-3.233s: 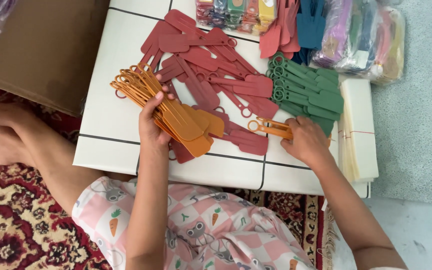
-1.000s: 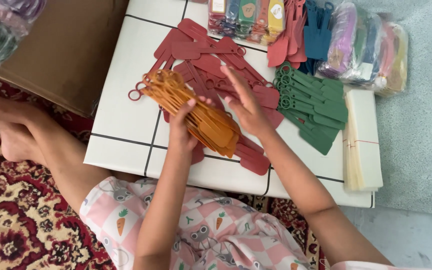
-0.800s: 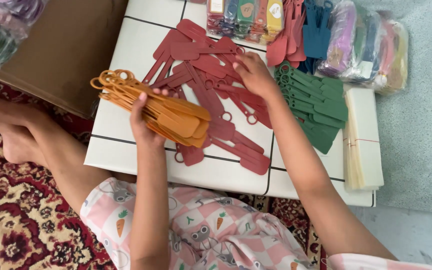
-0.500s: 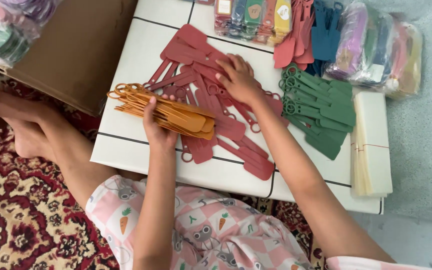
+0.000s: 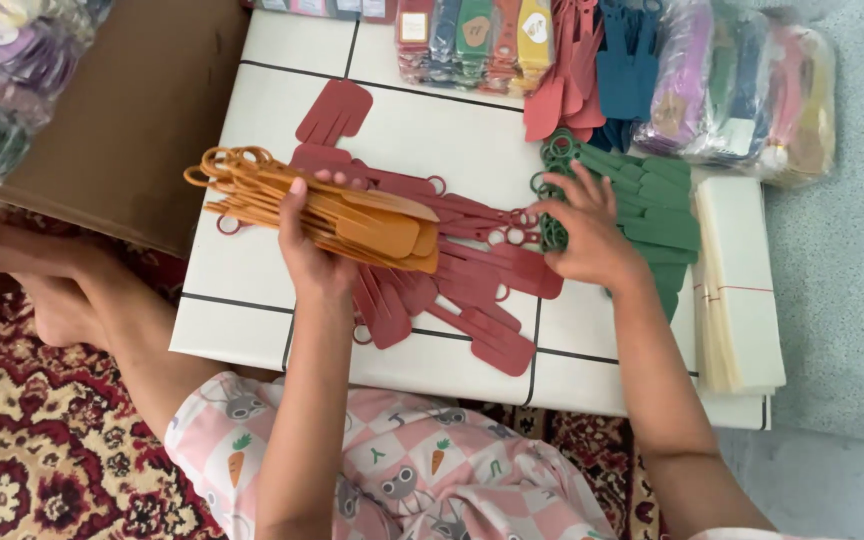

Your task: Sorting and stacking colorful plastic luggage tags by color on a tiled surface

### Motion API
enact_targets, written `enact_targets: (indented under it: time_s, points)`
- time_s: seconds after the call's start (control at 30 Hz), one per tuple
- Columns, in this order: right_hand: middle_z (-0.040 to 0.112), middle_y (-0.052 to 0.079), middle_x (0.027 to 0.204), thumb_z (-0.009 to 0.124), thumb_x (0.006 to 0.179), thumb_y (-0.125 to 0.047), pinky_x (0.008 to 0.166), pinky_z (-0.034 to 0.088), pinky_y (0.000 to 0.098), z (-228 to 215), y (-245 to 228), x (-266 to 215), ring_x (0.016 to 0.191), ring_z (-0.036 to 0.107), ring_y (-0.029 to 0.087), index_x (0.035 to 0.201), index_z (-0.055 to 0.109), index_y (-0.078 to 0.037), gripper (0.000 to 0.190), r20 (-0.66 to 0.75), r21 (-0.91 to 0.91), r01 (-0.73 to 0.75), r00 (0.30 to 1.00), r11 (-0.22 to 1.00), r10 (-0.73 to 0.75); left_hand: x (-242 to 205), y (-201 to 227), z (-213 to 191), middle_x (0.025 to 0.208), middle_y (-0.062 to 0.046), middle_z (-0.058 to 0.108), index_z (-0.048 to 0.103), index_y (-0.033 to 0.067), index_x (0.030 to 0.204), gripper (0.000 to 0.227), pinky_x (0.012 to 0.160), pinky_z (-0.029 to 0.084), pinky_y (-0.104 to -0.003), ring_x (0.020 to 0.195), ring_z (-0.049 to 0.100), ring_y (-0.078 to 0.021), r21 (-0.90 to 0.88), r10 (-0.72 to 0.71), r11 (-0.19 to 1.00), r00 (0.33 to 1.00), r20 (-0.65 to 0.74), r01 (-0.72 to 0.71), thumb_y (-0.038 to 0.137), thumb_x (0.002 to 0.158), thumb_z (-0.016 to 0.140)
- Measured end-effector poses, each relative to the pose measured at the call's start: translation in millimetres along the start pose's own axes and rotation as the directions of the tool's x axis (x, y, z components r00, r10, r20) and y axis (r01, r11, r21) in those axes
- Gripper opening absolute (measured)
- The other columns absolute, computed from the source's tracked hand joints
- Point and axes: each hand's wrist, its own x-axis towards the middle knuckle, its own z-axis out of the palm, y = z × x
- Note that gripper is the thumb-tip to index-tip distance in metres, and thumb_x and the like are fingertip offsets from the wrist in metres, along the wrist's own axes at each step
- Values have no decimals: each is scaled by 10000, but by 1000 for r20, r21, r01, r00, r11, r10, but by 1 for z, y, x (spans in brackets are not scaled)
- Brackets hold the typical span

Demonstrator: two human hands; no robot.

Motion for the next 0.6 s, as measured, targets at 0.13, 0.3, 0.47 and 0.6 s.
enact_targets:
  time_s: [0.13,0.3,0.47,0.6]
  points:
    - [322,126,1669,820,601,-124,1174,29,767,12,33,-5,1565,85,500,1282,671,-204,702,27,-23,-64,998,998,65,41,-51,10,978,-55,696,654,63,1055,334,1002,530,-413,988,691,-205,90,23,996,999,-23,-21,298,858,788]
    - [556,7,1457,714,593,-147,1167,311,609,39,70,10,1446,447,337,1111,739,-241,527,-302,-64,78,949,995,-94,111,-159,-4,1016,-216,726,609,-16,1109,397,920,548,-515,933,740,-340,33,16,999,976,-218,-9,174,837,826]
    - [620,-19,1364,674,587,-152,1134,354,532,43,68,11,1362,536,285,1122,735,-232,545,-436,-77,97,892,992,-121,118,-205,17,1188,-208,640,549,43,1345,677,978,474,-612,1081,656,-361,95,35,995,906,-422,6,259,790,870]
    - [641,7,1337,647,583,-118,1128,363,546,43,63,12,1351,549,304,1175,725,-175,600,-457,-57,106,881,993,-121,79,-190,49,1349,-218,553,413,76,1483,776,1007,475,-577,1178,605,-342,257,150,966,884,-444,-35,164,835,830]
